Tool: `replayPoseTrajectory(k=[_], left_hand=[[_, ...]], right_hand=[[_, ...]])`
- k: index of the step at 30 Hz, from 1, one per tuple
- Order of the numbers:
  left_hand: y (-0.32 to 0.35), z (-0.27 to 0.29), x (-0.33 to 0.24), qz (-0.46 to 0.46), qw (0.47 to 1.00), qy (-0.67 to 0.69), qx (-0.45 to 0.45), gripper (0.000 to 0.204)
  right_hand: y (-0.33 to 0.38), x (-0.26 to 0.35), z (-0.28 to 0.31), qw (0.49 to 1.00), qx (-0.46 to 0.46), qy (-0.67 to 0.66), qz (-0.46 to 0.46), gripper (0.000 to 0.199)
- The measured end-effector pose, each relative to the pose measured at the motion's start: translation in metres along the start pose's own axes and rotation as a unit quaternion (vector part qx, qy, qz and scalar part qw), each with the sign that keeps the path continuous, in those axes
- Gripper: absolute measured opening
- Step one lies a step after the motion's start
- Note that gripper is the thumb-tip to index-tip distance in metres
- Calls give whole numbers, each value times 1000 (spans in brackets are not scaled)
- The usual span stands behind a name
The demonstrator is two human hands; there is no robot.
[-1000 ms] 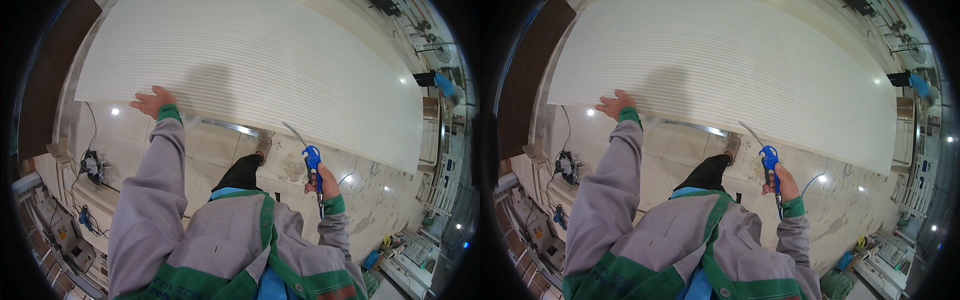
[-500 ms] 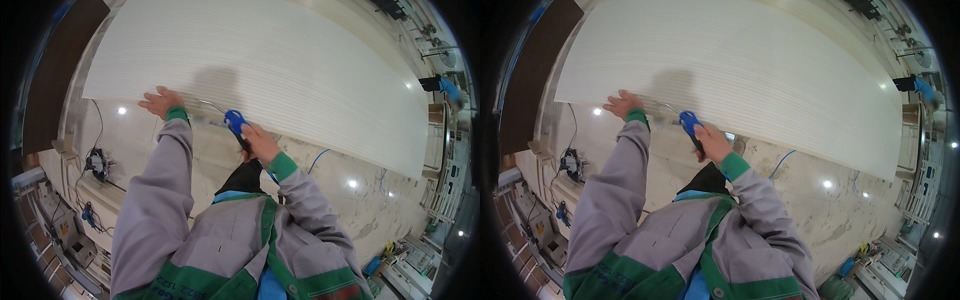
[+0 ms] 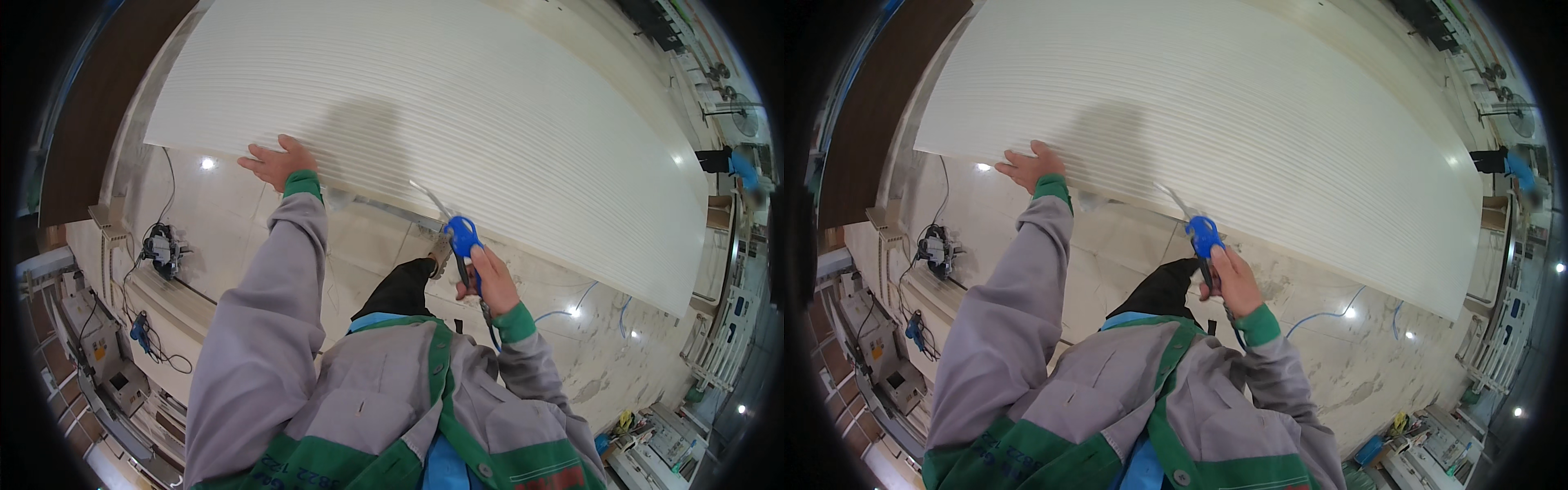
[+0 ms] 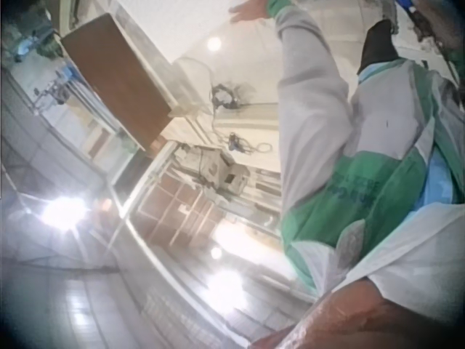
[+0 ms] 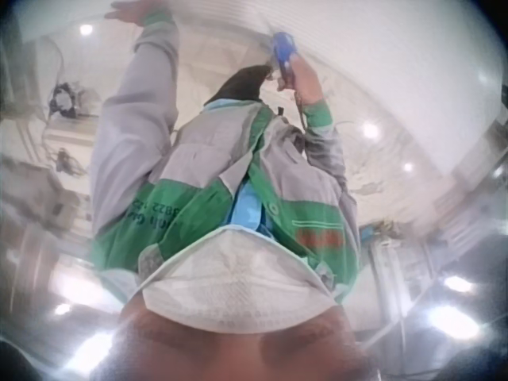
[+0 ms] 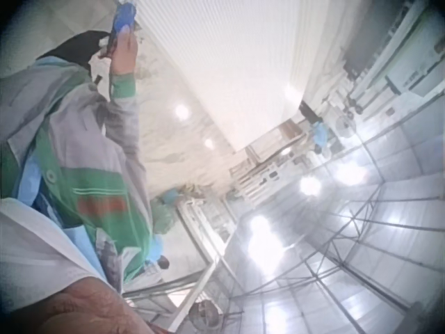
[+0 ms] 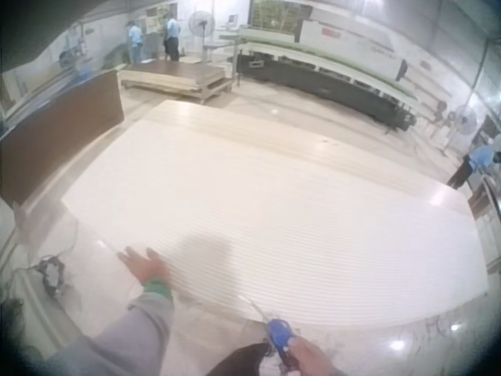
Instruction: The person uses a blue pneumatic tool to smooth the surface of a large white ribbed panel, then retrieves a handheld sander and sanding pad to sand the same panel. The work occurs in a workshop with other workers visible in the background.
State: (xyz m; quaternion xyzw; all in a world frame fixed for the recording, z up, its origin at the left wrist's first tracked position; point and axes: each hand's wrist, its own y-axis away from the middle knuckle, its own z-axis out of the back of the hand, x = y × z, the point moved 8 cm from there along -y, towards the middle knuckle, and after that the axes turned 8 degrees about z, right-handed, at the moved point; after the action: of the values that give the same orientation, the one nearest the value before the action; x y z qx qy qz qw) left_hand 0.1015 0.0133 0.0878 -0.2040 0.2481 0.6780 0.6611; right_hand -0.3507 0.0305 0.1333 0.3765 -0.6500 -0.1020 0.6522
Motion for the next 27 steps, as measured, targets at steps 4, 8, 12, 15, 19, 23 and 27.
replayPoseTrajectory(k=[4, 8, 12, 15, 19, 23, 27], left_hand=[[-4, -3, 2, 10, 1000, -10, -1, 73], [-7, -2, -3, -3, 1000, -18, -15, 73], [-7, -1, -4, -15, 999, -20, -23, 73], [-9, -1, -5, -21, 999, -12, -22, 73], [-14, -3, -4, -15, 1000, -11, -23, 73], [-15, -5, -5, -20, 1000, -10, -19, 73], [-14, -4, -8, -17, 1000, -13, -10, 74]], right_hand=[[-63, 19, -69, 998, 54, 22, 33, 42], [-105, 34, -126, 985, 145, 76, 48, 43], [-84, 23, -66, 992, 90, 72, 43, 44], [-24, -1, 32, 1000, -3, -7, 23, 51], [86, -18, 173, 982, -187, -8, 7, 51], [156, -31, 256, 914, -402, -50, 9, 50], [106, -32, 230, 957, -271, -98, 11, 51]])
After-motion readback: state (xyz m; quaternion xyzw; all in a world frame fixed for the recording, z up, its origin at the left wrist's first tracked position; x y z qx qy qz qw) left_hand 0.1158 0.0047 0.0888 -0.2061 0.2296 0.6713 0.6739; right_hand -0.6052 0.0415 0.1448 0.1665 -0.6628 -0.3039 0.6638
